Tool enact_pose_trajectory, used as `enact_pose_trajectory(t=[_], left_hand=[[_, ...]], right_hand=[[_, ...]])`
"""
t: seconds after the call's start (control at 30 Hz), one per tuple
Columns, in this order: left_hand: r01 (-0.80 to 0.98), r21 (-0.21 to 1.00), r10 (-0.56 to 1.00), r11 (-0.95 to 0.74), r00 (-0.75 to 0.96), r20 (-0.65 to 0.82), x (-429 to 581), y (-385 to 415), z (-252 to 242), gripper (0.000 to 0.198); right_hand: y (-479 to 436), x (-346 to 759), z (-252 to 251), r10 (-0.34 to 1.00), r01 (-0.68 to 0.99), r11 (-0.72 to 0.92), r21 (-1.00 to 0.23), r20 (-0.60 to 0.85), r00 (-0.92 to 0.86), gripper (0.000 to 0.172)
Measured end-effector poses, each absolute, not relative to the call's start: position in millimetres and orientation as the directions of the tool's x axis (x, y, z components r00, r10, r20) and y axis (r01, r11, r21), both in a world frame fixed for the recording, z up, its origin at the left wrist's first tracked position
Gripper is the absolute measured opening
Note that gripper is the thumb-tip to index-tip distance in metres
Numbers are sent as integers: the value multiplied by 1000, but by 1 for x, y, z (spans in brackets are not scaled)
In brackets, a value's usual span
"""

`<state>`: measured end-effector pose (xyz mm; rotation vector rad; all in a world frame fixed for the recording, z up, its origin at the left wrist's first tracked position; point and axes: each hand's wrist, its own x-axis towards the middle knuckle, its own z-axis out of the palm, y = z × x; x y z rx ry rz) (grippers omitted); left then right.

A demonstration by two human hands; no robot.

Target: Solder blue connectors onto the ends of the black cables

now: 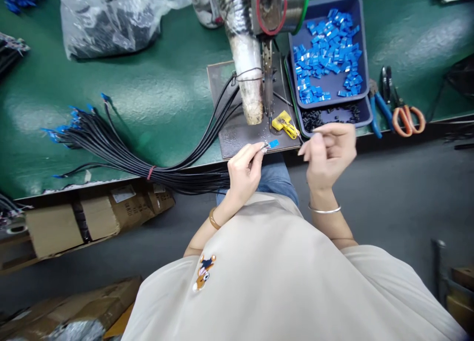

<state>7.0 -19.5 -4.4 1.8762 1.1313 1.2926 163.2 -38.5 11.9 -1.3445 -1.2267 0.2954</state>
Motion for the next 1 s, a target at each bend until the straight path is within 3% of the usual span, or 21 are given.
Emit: enact_pose_trajectory(t=[0.1,0.17,0.27,0.37,0.6,1.0], left_hand=[[313,838,894,-448,140,426,9,-16,-5,17],[326,830,891,-453,141,431,10,-14,-6,18],[356,800,875,-483,149,461,13,-10,-7,19],[399,760,855,-512,158,494,16,-8,-10,19],[456,715,838,-530,151,525,20,-3,-16,22],[463,696,821,-549,140,554,19,0,-15,22]], right_hand=[[-41,164,18,802,405,265,-875,433,412,20],[-41,164,18,830,448,253,-857,431,355,16],[-39,162,14,810,636,328,-698,554,190,4],[-33,160,7,779,727,413,-548,626,30,9],[-25,158,-1,800,688,386,-615,594,82,9],[-22,158,8,787,694,402,-598,612,72,12]])
